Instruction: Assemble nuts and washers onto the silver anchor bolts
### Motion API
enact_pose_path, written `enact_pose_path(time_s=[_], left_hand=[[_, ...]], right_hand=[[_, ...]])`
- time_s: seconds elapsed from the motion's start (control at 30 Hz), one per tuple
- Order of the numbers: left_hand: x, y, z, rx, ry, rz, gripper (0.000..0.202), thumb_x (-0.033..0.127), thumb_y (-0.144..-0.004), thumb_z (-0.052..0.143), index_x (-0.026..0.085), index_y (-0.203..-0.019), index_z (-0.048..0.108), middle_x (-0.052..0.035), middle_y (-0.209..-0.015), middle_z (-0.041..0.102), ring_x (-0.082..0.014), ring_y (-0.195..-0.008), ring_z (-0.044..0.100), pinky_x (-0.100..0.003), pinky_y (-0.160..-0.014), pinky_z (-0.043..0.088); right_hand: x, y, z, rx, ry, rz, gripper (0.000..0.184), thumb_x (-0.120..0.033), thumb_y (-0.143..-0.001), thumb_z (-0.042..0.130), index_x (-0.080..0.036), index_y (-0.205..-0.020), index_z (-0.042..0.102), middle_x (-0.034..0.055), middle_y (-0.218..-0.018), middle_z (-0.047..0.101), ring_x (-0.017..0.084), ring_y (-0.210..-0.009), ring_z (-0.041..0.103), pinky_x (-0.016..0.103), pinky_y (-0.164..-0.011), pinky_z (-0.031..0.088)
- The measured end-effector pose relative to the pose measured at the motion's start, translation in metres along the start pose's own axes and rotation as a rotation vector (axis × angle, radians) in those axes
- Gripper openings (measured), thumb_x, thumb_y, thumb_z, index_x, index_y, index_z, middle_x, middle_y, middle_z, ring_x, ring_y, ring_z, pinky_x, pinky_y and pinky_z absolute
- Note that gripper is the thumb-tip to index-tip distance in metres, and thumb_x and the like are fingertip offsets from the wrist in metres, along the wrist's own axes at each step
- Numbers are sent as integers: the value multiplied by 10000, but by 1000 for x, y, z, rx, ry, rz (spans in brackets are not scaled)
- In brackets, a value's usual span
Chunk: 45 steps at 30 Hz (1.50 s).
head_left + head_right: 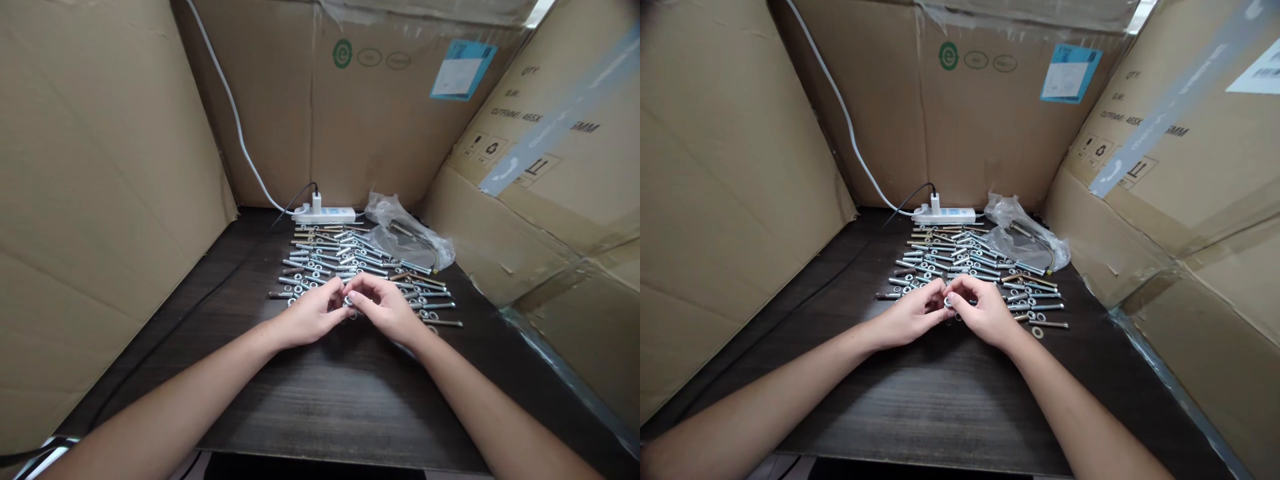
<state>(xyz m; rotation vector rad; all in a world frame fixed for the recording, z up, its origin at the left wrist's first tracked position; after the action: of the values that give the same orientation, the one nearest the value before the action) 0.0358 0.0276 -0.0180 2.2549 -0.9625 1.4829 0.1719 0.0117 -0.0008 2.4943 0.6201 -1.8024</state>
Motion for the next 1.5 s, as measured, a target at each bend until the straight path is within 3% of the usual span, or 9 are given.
enact_pose_path(time_s=[0.33,0.7,1.0,1.23,1.5], left_hand=[[5,1,-1,-13,-29,5,155,317,-871,513,180,-851,443,27,-749,477,-103,-659,436,-221,-583,357],[5,1,-2,-9,-64,20,117,285,-876,493,180,-856,446,26,-757,487,-107,-663,448,-230,-592,363],[4,0,-2,-5,-93,27,90,256,-873,487,179,-918,479,5,-809,533,-121,-695,483,-236,-618,389],[4,1,-1,1,-84,12,148,323,-871,501,177,-871,477,14,-761,514,-115,-664,464,-227,-586,373],[6,0,-1,-18,-79,35,92,266,-868,488,182,-861,451,20,-767,505,-114,-672,471,-233,-608,388]], right_hand=[[-14,1,-7,-77,194,-105,123,-112,-764,540,-164,-869,582,7,-742,601,128,-662,539,254,-629,449],[-16,3,-7,-36,356,-226,159,-102,-710,566,-178,-850,551,6,-765,550,129,-682,507,254,-632,431],[-20,4,-5,-26,400,-262,248,-96,-699,559,-189,-929,557,-1,-742,528,127,-662,491,251,-629,432],[-22,5,-8,-38,478,-217,191,-104,-709,554,-189,-879,564,12,-766,571,134,-663,502,258,-623,430],[-25,6,-4,-24,493,-251,144,-114,-714,554,-193,-831,526,9,-757,551,134,-672,495,253,-623,422]])
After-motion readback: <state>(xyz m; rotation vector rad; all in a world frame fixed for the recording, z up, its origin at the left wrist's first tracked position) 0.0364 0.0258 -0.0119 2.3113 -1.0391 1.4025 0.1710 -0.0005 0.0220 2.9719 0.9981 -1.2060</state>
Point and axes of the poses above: each hand's wrist, its own y-axis away from the middle knuckle, its own z-axis out of the palm, x = y × z, the point moved 4 cm from there along -y, towards the middle knuckle
